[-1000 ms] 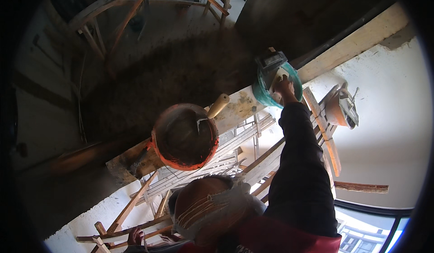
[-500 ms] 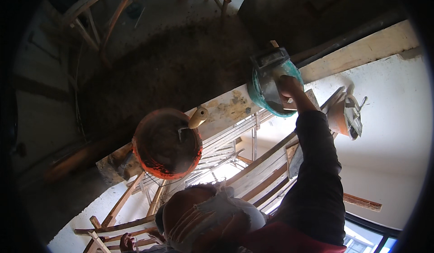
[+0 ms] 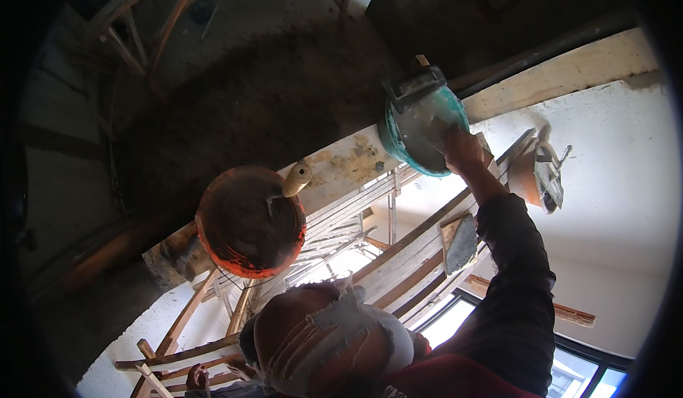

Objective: The person smooths wet plaster onto the corner of a wall using a wooden float, dipping the float into a bucket of plaster to reload it between applications.

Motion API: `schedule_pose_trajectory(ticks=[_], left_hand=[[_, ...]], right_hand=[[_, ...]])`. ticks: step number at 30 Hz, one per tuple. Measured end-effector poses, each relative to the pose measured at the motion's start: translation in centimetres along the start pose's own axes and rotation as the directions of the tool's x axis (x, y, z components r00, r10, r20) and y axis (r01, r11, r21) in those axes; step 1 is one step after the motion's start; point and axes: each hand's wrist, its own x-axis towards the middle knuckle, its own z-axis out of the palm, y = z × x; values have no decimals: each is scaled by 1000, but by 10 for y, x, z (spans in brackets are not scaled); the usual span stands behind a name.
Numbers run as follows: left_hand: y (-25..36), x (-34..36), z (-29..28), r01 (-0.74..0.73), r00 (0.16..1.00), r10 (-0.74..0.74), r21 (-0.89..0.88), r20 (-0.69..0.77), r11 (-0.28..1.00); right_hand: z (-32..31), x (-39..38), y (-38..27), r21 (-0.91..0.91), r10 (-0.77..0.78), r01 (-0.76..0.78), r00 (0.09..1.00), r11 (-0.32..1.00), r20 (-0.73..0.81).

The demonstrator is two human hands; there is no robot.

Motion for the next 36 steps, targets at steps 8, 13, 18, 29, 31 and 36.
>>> schedule_pose_trajectory(ticks=[8,13,18,29,31,36], left_hand=[[-33,-8,-6,181,983,-181,-11,-28,983],[-23,-3,-4,145,989,-145,-5,20,989],[-8,-4,-2,174,985,-174,13,16,985],[29,-5,-4,232,972,-233,55,21,971],[40,-5,0,255,966,-257,60,32,965],[83,12,6,310,947,-311,28,75,950]], right_hand=[[18,-12,26,120,-185,211,963,970,-196],[10,-19,31,274,-167,191,980,943,-108],[8,-23,31,287,-66,134,970,948,-235],[40,-30,65,943,255,-134,965,304,55],[40,-28,75,834,92,-303,919,-461,384],[35,-42,59,601,-143,-228,972,-766,186]])
